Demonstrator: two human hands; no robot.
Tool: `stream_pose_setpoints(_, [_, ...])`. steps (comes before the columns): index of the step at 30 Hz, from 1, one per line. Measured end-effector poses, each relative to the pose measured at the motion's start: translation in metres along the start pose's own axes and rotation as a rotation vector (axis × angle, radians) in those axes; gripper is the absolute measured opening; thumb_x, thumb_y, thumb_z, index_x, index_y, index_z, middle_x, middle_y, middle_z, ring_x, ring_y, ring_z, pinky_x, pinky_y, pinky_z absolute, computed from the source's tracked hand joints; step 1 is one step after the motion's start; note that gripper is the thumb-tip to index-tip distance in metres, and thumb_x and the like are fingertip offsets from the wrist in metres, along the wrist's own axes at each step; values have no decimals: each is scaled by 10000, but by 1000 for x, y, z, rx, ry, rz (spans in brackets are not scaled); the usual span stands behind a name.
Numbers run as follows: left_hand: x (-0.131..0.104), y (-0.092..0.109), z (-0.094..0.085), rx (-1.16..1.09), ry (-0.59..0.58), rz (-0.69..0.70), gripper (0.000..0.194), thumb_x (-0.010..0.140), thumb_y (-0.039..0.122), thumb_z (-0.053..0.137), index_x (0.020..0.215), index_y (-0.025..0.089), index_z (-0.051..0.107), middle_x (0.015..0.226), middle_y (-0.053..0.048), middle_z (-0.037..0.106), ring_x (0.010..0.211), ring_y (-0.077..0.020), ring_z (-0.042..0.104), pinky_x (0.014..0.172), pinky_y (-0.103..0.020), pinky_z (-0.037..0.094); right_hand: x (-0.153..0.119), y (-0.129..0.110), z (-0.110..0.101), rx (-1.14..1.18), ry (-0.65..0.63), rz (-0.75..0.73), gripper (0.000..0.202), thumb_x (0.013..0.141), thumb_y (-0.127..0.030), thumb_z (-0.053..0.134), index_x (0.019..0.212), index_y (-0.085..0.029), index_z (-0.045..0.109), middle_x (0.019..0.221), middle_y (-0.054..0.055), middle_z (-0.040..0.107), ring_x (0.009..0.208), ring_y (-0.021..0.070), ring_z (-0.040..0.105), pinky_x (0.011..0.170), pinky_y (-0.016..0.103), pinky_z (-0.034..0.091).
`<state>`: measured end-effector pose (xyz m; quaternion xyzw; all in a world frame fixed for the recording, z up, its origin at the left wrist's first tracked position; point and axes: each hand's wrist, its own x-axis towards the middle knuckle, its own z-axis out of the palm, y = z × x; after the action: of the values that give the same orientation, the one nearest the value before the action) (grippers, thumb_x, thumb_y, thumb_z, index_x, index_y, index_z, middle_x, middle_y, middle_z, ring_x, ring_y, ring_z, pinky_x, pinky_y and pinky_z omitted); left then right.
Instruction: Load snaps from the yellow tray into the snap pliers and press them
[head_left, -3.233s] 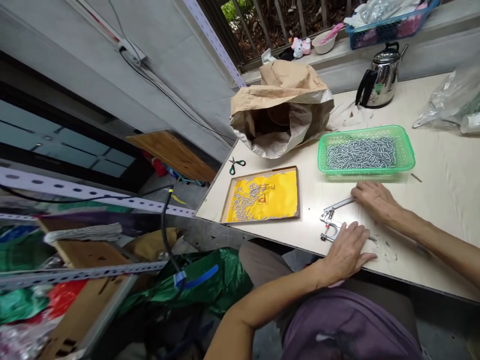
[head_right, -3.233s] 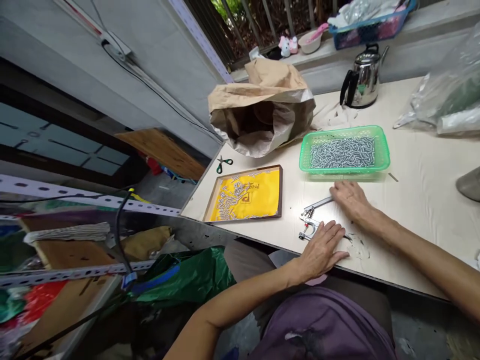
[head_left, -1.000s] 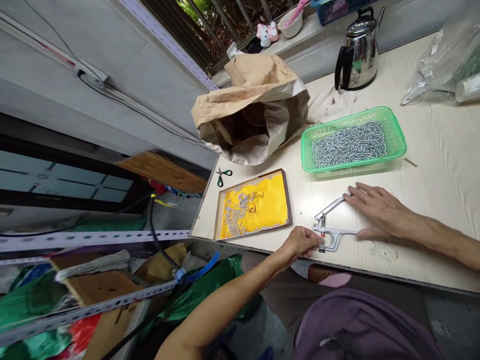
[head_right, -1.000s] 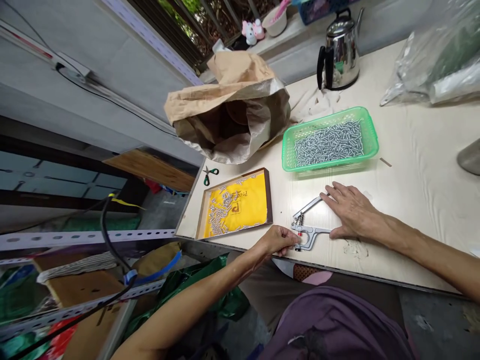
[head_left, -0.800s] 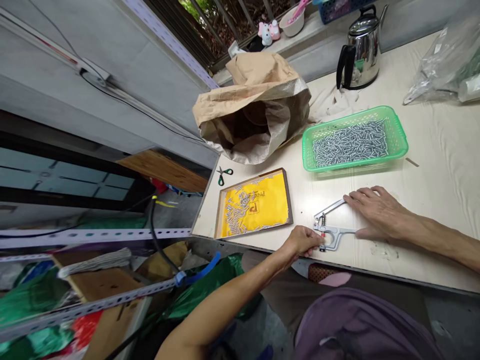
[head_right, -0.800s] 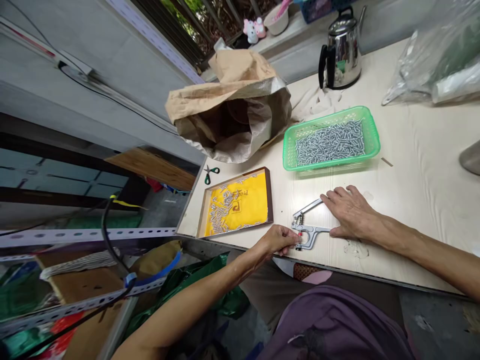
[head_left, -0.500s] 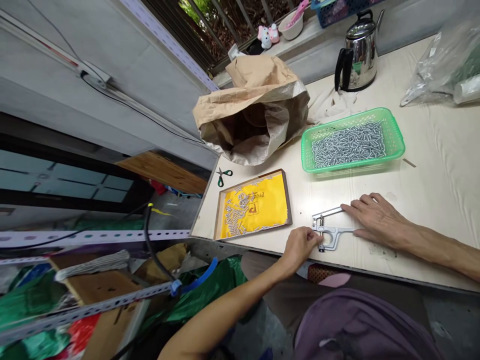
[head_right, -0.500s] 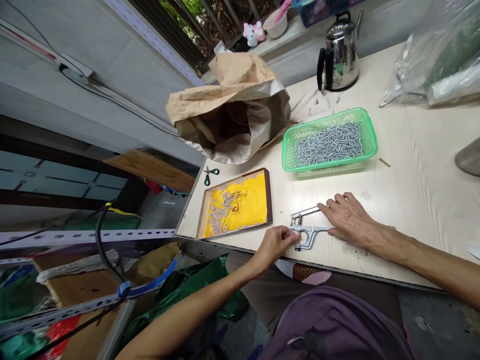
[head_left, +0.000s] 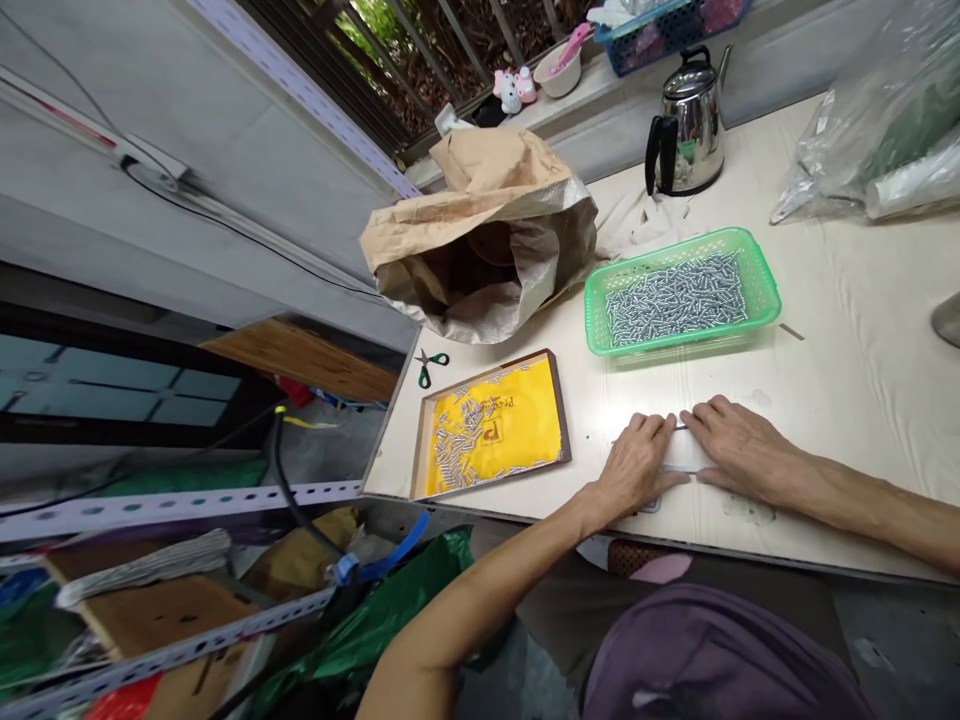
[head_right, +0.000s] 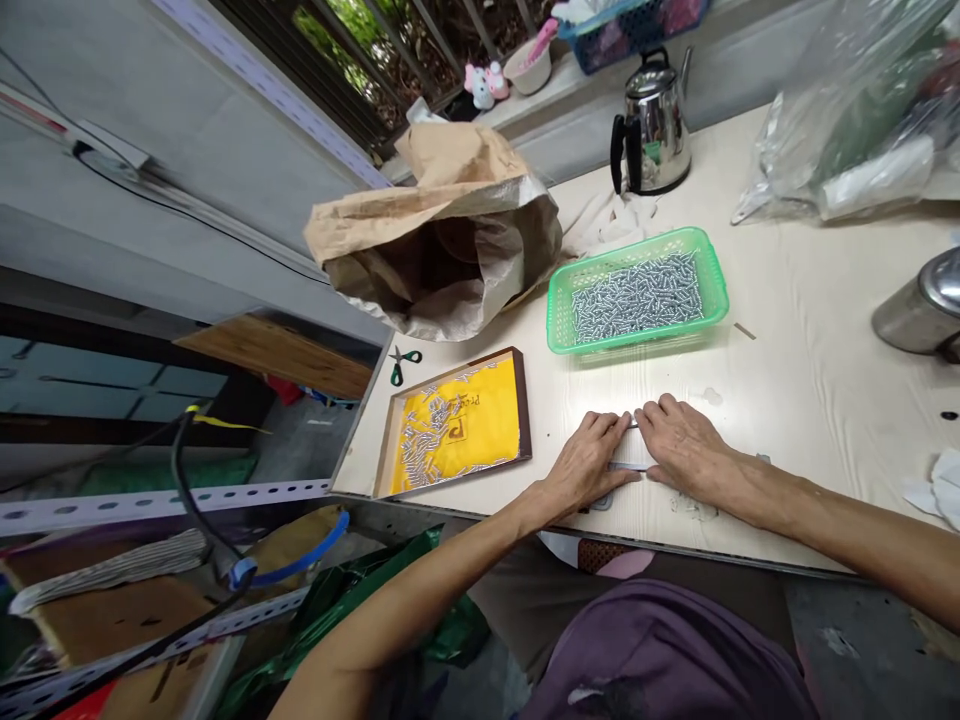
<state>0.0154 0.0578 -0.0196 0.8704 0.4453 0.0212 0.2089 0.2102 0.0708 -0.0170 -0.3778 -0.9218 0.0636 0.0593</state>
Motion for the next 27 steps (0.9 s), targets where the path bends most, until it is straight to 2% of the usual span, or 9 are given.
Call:
stream_pose_setpoints(4, [-2, 3, 8, -29, 58, -7, 382, 893, 372, 575, 1201, 154, 514, 1050, -93, 598, 960, -241, 528, 840, -405, 506, -2, -2, 6, 4, 5, -62, 78, 809, -146, 590, 883, -130, 607, 823, 97, 587, 796, 230, 514, 653, 320, 408])
stream_pose_setpoints(7, [-3, 5, 15, -28, 88, -16, 247, 940, 325, 500, 1097, 151, 578, 965, -79, 624, 920, -225, 538, 814, -379, 505, -7, -4, 12, 46, 35, -73, 236, 884, -42, 413, 773, -167, 580, 767, 63, 569, 739, 185, 509, 611, 287, 383])
stream_pose_setpoints(9, [-3, 6, 16, -21, 94, -22, 228, 952, 316, 474, 1068, 156, 588, 947, -75, 630, 910, -219, 547, 811, -374, 510, -10, -3, 13, 62, 46, -50, 304, 911, -37, 352, 754, -170, 575, 742, 54, 559, 715, 174, 503, 596, 277, 379])
stream_pose_setpoints(13, [-4, 8, 17, -11, 125, -29, 336, 937, 326, 504, 1231, 162, 500, 1124, -109, 614, 1023, -238, 560, 880, -413, 517, -7, 12, 7, 137, 30, -58, 176, 932, -220, 457, 885, -164, 616, 860, 88, 593, 807, 210, 523, 669, 306, 429])
stream_pose_setpoints(16, [-9, 16, 27, 29, 214, -74, 479, 912, 334, 544, 1325, 128, 412, 1341, -199, 500, 1242, -306, 483, 997, -493, 464, 1, 30, 4, 195, 18, -90, 248, 916, -347, 491, 1010, -159, 625, 989, 120, 614, 878, 238, 539, 737, 346, 453])
stream_pose_setpoints(18, [-15, 27, 39, 57, 265, -65, 484, 925, 332, 517, 1338, 105, 405, 1411, -232, 438, 1352, -338, 385, 1055, -532, 409, 7, 38, 6, 166, 49, -54, 279, 932, -328, 433, 1037, -158, 628, 995, 124, 622, 863, 236, 544, 742, 355, 447])
stream_pose_setpoints(21, [-24, 47, 56, 40, 264, 20, 513, 944, 391, 462, 1372, 118, 390, 1446, -217, 419, 1416, -328, 295, 1093, -551, 363, 17, 44, 11, 60, 78, -12, 285, 928, -233, 371, 970, -179, 648, 899, 109, 629, 819, 233, 528, 699, 354, 412])
stream_pose_setpoints(24, [-29, 61, 61, -20, 243, 53, 564, 941, 454, 444, 1394, 125, 377, 1434, -194, 452, 1410, -305, 315, 1122, -547, 327, 30, 45, 8, -14, 57, -16, 298, 933, -207, 363, 850, -188, 648, 839, 100, 626, 813, 232, 509, 680, 344, 374])
stream_pose_setpoints(27, [-30, 64, 59, -87, 259, 55, 601, 935, 500, 428, 1377, 93, 399, 1399, -198, 490, 1381, -300, 366, 1146, -540, 292, 43, 35, -5, -64, 43, 37, 262, 924, -198, 411, 829, -180, 654, 829, 100, 629, 795, 227, 501, 668, 340, 346])
